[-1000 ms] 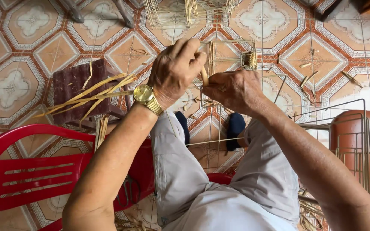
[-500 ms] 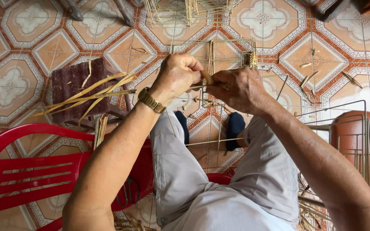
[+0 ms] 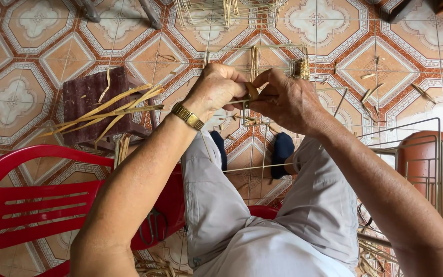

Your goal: The person sits on a low chair and weaves thin bamboo strips onto a wire frame, folding and threading strips by hand to build a woven lattice. They use scissors to trim a strip and continue interlacing new strips across the frame.

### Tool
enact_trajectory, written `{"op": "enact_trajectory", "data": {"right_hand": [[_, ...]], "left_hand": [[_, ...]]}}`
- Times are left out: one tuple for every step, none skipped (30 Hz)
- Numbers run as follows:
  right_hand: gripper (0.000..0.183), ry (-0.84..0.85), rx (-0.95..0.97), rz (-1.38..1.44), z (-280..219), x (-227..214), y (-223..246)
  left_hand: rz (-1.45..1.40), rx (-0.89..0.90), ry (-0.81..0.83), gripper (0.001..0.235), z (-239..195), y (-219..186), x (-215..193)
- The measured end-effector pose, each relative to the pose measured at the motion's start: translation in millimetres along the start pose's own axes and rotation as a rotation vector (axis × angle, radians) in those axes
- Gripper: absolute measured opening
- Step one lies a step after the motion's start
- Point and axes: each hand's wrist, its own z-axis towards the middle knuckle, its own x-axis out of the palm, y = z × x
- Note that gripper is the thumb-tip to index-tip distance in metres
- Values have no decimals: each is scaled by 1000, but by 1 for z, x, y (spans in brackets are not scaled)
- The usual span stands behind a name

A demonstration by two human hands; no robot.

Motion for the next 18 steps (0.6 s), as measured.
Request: {"op": "enact_trajectory", "data": {"right_hand": [[44, 0, -1, -1, 0, 1, -1], [43, -3, -7, 1, 0, 1, -3], [41, -5, -11, 4, -2, 2, -4], [41, -5, -9, 4, -2, 3, -6], [39, -15, -19, 21, -2, 5, -8], [37, -24, -28, 37, -2, 6, -10], [37, -23, -30, 38, -2, 6, -8], [37, -15, -24, 9, -2, 5, -7], [37, -8, -14, -20, -4, 5, -6], [37, -8, -13, -19, -3, 3, -1], [37, 14, 1, -30, -3, 1, 3], [38, 35, 14, -41, -2, -2, 7], [38, 32, 19, -40, -2, -5, 6], [36, 41, -26, -30, -2, -8, 5], [35, 52, -73, -20, -2, -10, 5], [35, 51, -71, -20, 0, -12, 4], [37, 72, -100, -48, 1, -13, 3], [40, 94, -130, -76, 2, -14, 4]], "left_hand": [[0, 1, -1, 9, 1, 0, 0], [21, 2, 14, 8, 1, 0, 0], [41, 0, 32, 8, 1, 1, 0], [40, -1, 33, 8, 0, 2, -1], [73, 12, 57, 8, -1, 2, -3], [106, 26, 80, 8, -2, 2, -4], [105, 26, 77, 8, -2, 6, -7], [146, 147, 147, 10, -2, 10, -10], [187, 267, 220, 13, -2, 15, -12], [188, 266, 221, 13, -17, 10, -9], [366, 300, 137, 10, -30, 4, -6], [544, 332, 50, 13, -43, -2, -2], [546, 333, 55, 13, -59, -2, 6], [645, 712, -317, 12, -75, -1, 15], [722, 1098, -687, 10, -92, 0, 22], [722, 1098, -685, 10, -93, 6, 28], [728, 1007, -704, 18, -97, 14, 33], [732, 916, -720, 27, -101, 21, 38]]}}
